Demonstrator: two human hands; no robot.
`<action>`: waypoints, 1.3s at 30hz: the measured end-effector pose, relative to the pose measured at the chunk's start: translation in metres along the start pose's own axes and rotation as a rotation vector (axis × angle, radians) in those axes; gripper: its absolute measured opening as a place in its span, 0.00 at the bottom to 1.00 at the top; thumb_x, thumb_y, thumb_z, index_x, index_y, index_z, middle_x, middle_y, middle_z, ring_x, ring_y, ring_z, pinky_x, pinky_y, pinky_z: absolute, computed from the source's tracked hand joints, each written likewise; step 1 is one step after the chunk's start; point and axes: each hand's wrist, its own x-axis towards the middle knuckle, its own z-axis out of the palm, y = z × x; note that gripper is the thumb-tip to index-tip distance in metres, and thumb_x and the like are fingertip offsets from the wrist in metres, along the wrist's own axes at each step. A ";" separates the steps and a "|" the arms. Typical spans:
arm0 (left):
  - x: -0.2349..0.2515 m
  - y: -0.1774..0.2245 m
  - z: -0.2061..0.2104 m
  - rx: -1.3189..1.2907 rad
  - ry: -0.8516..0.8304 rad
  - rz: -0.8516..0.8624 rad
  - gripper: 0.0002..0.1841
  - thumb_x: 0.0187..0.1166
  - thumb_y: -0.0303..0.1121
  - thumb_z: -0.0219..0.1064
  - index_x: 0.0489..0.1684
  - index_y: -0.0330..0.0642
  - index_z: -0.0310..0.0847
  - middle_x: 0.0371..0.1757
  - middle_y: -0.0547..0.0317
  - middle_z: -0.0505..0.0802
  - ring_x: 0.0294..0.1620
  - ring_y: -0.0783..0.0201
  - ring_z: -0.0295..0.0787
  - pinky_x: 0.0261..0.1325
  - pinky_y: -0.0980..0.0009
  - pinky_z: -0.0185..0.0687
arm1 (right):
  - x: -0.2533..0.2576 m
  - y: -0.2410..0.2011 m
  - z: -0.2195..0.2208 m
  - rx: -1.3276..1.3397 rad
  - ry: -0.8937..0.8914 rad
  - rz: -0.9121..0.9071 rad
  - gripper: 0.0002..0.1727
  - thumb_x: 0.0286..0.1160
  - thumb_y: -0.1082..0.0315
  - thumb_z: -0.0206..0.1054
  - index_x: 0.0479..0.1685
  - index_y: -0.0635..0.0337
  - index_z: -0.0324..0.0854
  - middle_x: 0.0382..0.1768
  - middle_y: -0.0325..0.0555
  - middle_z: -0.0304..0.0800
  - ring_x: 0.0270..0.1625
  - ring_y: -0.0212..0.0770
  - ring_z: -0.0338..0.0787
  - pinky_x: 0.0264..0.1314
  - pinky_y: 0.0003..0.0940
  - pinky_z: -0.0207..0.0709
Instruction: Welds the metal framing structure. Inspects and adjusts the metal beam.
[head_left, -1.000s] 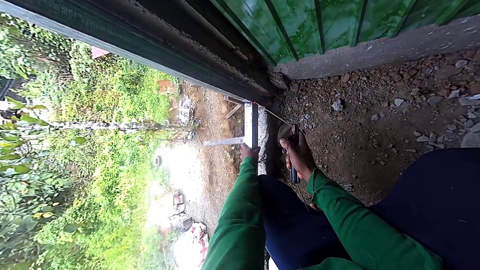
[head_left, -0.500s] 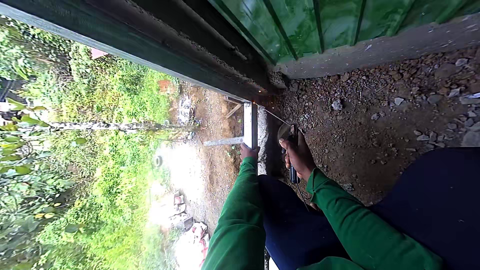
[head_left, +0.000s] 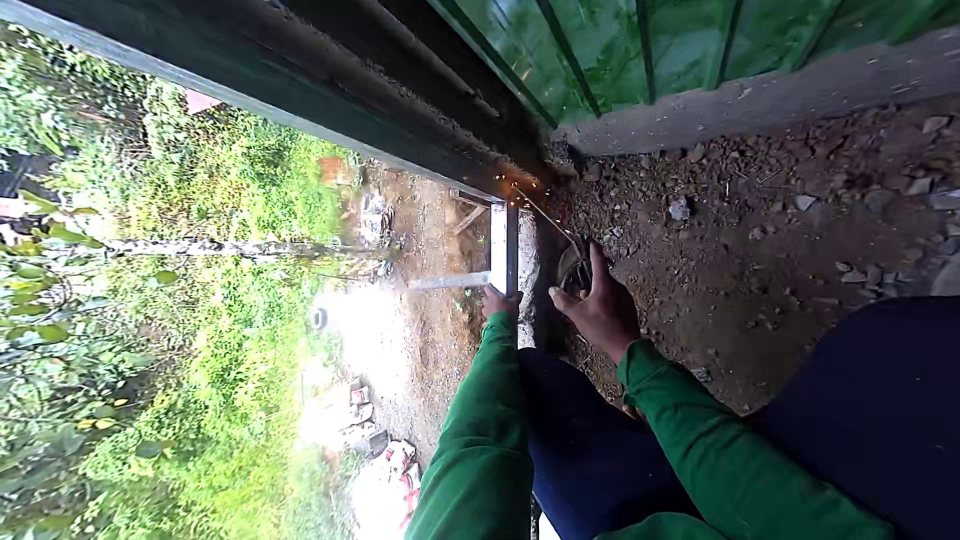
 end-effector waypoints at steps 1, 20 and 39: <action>0.000 -0.001 0.001 -0.010 0.008 0.009 0.56 0.62 0.50 0.85 0.89 0.35 0.54 0.76 0.25 0.78 0.74 0.30 0.80 0.73 0.35 0.78 | 0.000 0.001 0.000 0.013 0.003 0.017 0.62 0.66 0.40 0.78 0.98 0.45 0.39 0.47 0.61 0.92 0.44 0.61 0.92 0.52 0.65 0.82; 0.008 -0.005 0.006 -0.003 0.018 0.020 0.54 0.63 0.49 0.85 0.88 0.37 0.55 0.73 0.27 0.82 0.73 0.31 0.81 0.73 0.35 0.77 | 0.005 0.022 0.021 0.464 -0.076 0.161 0.57 0.75 0.43 0.74 0.98 0.42 0.37 0.36 0.53 0.84 0.19 0.42 0.80 0.26 0.41 0.82; 0.004 -0.003 0.002 -0.044 -0.006 0.046 0.57 0.60 0.52 0.86 0.88 0.36 0.55 0.66 0.27 0.87 0.66 0.32 0.87 0.68 0.34 0.81 | 0.010 0.028 0.023 0.526 -0.062 0.158 0.54 0.77 0.43 0.71 0.97 0.42 0.37 0.39 0.54 0.84 0.21 0.44 0.81 0.27 0.44 0.84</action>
